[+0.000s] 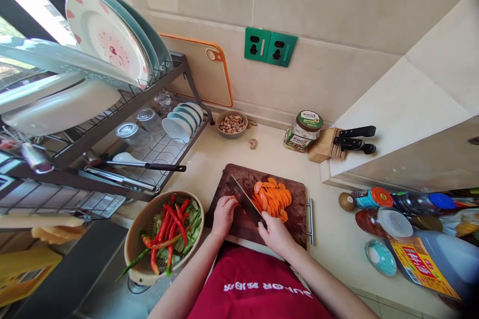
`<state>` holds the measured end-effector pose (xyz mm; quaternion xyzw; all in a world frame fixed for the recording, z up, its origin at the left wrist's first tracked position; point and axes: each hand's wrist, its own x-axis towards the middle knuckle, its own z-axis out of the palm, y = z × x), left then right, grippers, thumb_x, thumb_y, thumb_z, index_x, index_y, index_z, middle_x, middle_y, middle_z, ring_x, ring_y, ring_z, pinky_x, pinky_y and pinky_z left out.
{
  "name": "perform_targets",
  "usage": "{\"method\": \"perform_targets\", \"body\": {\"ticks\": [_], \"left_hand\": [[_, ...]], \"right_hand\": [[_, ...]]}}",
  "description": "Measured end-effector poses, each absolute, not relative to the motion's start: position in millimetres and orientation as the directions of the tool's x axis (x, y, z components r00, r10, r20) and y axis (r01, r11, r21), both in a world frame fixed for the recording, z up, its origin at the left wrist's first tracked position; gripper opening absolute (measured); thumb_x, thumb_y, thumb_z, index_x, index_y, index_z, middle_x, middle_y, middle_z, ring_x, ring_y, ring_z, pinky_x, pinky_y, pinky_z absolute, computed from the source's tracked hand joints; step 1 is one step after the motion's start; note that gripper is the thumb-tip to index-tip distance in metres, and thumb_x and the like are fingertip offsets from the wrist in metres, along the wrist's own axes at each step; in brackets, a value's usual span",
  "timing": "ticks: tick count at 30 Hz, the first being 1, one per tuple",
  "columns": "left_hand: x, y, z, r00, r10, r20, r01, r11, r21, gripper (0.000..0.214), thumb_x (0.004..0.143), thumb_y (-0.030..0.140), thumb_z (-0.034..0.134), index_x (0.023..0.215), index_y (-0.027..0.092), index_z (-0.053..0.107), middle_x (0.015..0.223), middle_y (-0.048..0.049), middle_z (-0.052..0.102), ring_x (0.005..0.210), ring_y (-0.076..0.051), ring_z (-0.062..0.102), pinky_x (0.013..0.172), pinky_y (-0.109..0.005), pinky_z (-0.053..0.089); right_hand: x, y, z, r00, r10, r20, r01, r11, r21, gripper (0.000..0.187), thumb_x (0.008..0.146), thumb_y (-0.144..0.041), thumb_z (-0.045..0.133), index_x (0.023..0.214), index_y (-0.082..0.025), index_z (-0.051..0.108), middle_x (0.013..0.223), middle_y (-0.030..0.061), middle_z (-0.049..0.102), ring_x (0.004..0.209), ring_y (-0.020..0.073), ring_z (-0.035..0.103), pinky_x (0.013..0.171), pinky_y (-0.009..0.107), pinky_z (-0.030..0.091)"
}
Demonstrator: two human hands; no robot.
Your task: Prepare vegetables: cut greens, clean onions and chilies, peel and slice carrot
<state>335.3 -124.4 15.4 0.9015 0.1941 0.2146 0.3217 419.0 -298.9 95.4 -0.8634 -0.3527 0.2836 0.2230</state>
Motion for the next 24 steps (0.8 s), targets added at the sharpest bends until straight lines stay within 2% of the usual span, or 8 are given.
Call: {"method": "perform_targets", "body": {"ticks": [5, 10, 12, 14, 16, 17, 20, 24], "left_hand": [[345.4, -130.5, 28.2, 0.866, 0.451, 0.215, 0.162, -0.660, 0.734, 0.014, 0.082, 0.022, 0.050, 0.081, 0.020, 0.063, 0.086, -0.0035, 0.061, 0.084, -0.015, 0.057, 0.077, -0.028, 0.048], [354.2, -117.3, 81.1, 0.695, 0.660, 0.283, 0.225, -0.575, 0.787, 0.014, 0.082, 0.027, 0.051, 0.089, 0.019, 0.061, 0.086, -0.0040, 0.060, 0.083, -0.016, 0.056, 0.077, -0.030, 0.047], [363.7, -123.2, 108.0, 0.798, 0.546, 0.255, 0.166, -0.606, 0.778, 0.017, 0.082, 0.028, 0.051, 0.093, 0.020, 0.061, 0.085, -0.0038, 0.059, 0.080, -0.015, 0.056, 0.073, -0.028, 0.047], [375.4, -139.9, 128.9, 0.953, 0.267, 0.146, 0.064, -0.644, 0.763, 0.023, 0.081, 0.028, 0.054, 0.102, 0.023, 0.061, 0.089, -0.0036, 0.059, 0.080, -0.015, 0.056, 0.072, -0.026, 0.047], [387.2, -162.8, 139.3, 1.000, -0.009, 0.027, -0.026, -0.674, 0.738, 0.034, 0.078, 0.026, 0.057, 0.113, 0.027, 0.057, 0.097, -0.0033, 0.057, 0.086, -0.015, 0.056, 0.077, -0.025, 0.046], [392.5, -174.5, 140.4, 0.995, -0.094, -0.016, -0.054, -0.694, 0.718, 0.039, 0.078, 0.026, 0.057, 0.117, 0.029, 0.054, 0.100, -0.0030, 0.056, 0.089, -0.015, 0.056, 0.079, -0.025, 0.046], [404.9, -202.3, 132.8, 0.979, -0.182, -0.093, -0.085, -0.775, 0.626, 0.039, 0.082, 0.032, 0.052, 0.121, 0.033, 0.052, 0.096, -0.0021, 0.054, 0.083, -0.014, 0.057, 0.077, -0.024, 0.046], [412.5, -215.4, 118.1, 0.987, -0.123, -0.101, -0.050, -0.843, 0.535, 0.033, 0.087, 0.042, 0.040, 0.113, 0.034, 0.059, 0.086, -0.0015, 0.052, 0.072, -0.011, 0.055, 0.066, -0.020, 0.045]], "right_hand": [[424.6, -351.1, 121.3, 0.676, 0.700, -0.231, 0.485, -0.659, -0.575, 0.011, 0.085, -0.028, 0.037, 0.087, -0.020, 0.045, 0.070, 0.0011, 0.059, 0.062, 0.0155, 0.056, 0.056, 0.024, 0.037], [431.3, -387.4, 132.0, 0.677, 0.721, -0.146, 0.549, -0.627, -0.552, 0.015, 0.081, -0.019, 0.043, 0.096, -0.023, 0.046, 0.093, 0.0022, 0.061, 0.083, 0.0163, 0.059, 0.070, 0.026, 0.042], [434.4, -393.7, 131.5, 0.661, 0.736, -0.145, 0.585, -0.627, -0.515, 0.016, 0.082, -0.018, 0.044, 0.096, -0.023, 0.047, 0.094, 0.0020, 0.060, 0.083, 0.0165, 0.059, 0.070, 0.027, 0.043], [438.0, -396.2, 131.4, 0.634, 0.760, -0.147, 0.633, -0.618, -0.465, 0.017, 0.082, -0.018, 0.045, 0.097, -0.024, 0.049, 0.092, 0.0017, 0.060, 0.081, 0.0164, 0.059, 0.069, 0.027, 0.042], [442.2, -395.9, 133.1, 0.596, 0.789, -0.150, 0.691, -0.599, -0.404, 0.016, 0.081, -0.017, 0.048, 0.096, -0.024, 0.051, 0.089, 0.0014, 0.059, 0.079, 0.0163, 0.059, 0.067, 0.026, 0.042], [444.4, -395.2, 134.5, 0.574, 0.804, -0.154, 0.721, -0.586, -0.370, 0.016, 0.080, -0.017, 0.050, 0.094, -0.024, 0.051, 0.088, 0.0013, 0.059, 0.078, 0.0162, 0.058, 0.066, 0.026, 0.041], [450.9, -392.0, 139.3, 0.505, 0.848, -0.162, 0.797, -0.530, -0.288, 0.014, 0.078, -0.019, 0.055, 0.091, -0.024, 0.053, 0.087, 0.0010, 0.058, 0.077, 0.0166, 0.057, 0.066, 0.026, 0.040], [459.1, -389.8, 142.9, 0.446, 0.878, -0.175, 0.847, -0.477, -0.236, 0.012, 0.079, -0.017, 0.055, 0.089, -0.024, 0.054, 0.087, 0.0014, 0.059, 0.079, 0.0173, 0.058, 0.066, 0.026, 0.040]]}}
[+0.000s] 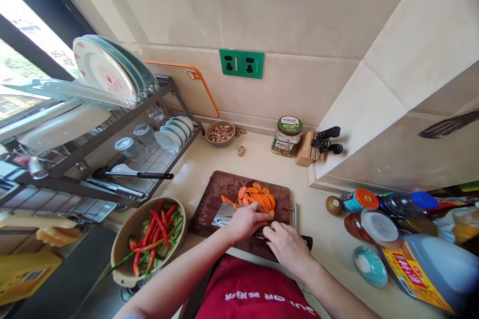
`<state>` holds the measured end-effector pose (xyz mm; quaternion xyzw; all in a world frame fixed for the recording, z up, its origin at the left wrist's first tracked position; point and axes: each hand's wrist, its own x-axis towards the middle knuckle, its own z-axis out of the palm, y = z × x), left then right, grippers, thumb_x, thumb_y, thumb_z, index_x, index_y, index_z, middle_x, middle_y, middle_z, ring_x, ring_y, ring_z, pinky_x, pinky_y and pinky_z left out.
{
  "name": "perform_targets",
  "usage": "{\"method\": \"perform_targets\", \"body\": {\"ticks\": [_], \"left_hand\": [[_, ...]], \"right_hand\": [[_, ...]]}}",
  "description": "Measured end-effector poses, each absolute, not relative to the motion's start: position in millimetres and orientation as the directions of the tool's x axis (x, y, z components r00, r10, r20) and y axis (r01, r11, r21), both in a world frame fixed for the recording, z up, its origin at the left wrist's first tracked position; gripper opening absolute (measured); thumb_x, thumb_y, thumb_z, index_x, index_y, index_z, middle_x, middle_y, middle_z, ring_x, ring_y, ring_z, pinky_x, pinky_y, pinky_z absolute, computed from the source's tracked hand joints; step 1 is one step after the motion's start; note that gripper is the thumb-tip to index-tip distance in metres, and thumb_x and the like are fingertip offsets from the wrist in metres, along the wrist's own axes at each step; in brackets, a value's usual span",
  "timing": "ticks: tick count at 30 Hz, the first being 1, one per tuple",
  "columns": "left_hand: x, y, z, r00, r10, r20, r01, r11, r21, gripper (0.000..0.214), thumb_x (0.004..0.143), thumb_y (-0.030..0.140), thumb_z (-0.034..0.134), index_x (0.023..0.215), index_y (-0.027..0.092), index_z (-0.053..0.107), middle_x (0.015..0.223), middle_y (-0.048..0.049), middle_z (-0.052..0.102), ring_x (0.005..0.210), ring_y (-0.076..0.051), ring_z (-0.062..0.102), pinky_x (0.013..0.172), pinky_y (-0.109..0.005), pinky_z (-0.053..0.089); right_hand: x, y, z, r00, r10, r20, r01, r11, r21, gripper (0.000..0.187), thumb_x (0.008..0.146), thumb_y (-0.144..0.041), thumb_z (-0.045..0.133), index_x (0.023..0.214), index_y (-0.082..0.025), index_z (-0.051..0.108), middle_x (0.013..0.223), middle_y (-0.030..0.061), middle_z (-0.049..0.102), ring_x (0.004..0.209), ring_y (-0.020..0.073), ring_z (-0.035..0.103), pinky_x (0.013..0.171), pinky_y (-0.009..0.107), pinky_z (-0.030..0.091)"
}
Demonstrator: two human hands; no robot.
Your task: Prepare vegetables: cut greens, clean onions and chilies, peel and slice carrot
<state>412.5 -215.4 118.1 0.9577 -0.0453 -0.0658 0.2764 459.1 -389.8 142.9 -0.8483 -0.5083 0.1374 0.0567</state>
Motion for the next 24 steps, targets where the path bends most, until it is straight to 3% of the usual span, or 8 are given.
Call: {"method": "perform_targets", "body": {"ticks": [10, 17, 21, 24], "left_hand": [[412.3, -202.3, 98.3, 0.976, 0.197, -0.088, 0.213, -0.812, 0.543, 0.030, 0.087, 0.035, 0.040, 0.094, 0.028, 0.069, 0.080, -0.0018, 0.055, 0.068, -0.012, 0.055, 0.063, -0.020, 0.043], [401.3, -172.9, 81.4, 0.963, 0.256, -0.081, 0.259, -0.806, 0.532, 0.028, 0.086, 0.024, 0.041, 0.091, 0.023, 0.068, 0.083, -0.0039, 0.058, 0.075, -0.015, 0.058, 0.070, -0.024, 0.045], [386.8, -169.1, 78.8, 0.880, 0.474, 0.036, 0.381, -0.749, 0.541, 0.027, 0.085, 0.024, 0.041, 0.098, 0.022, 0.065, 0.089, -0.0053, 0.059, 0.080, -0.016, 0.058, 0.073, -0.026, 0.046], [367.7, -188.1, 80.7, 0.761, 0.635, 0.129, 0.443, -0.655, 0.612, 0.027, 0.083, 0.023, 0.044, 0.102, 0.022, 0.063, 0.093, -0.0065, 0.058, 0.083, -0.017, 0.058, 0.075, -0.029, 0.047]], "right_hand": [[479.7, -412.0, 142.6, 0.378, 0.909, -0.173, 0.852, -0.415, -0.319, 0.010, 0.079, -0.016, 0.054, 0.086, -0.024, 0.055, 0.084, 0.0014, 0.058, 0.076, 0.0163, 0.057, 0.063, 0.025, 0.037], [495.8, -469.2, 140.0, 0.416, 0.896, -0.154, 0.815, -0.442, -0.373, 0.017, 0.079, -0.013, 0.050, 0.087, -0.027, 0.057, 0.084, 0.0003, 0.059, 0.075, 0.0167, 0.058, 0.065, 0.027, 0.043], [502.5, -515.5, 103.3, 0.528, 0.848, -0.046, 0.717, -0.474, -0.512, 0.019, 0.083, -0.025, 0.046, 0.098, -0.028, 0.057, 0.094, 0.0029, 0.064, 0.084, 0.0171, 0.062, 0.072, 0.027, 0.049], [509.2, -524.1, 56.6, 0.699, 0.711, 0.079, 0.622, -0.549, -0.559, 0.023, 0.082, -0.038, 0.045, 0.097, -0.027, 0.060, 0.094, 0.0068, 0.068, 0.083, 0.0216, 0.066, 0.069, 0.029, 0.054]]}}
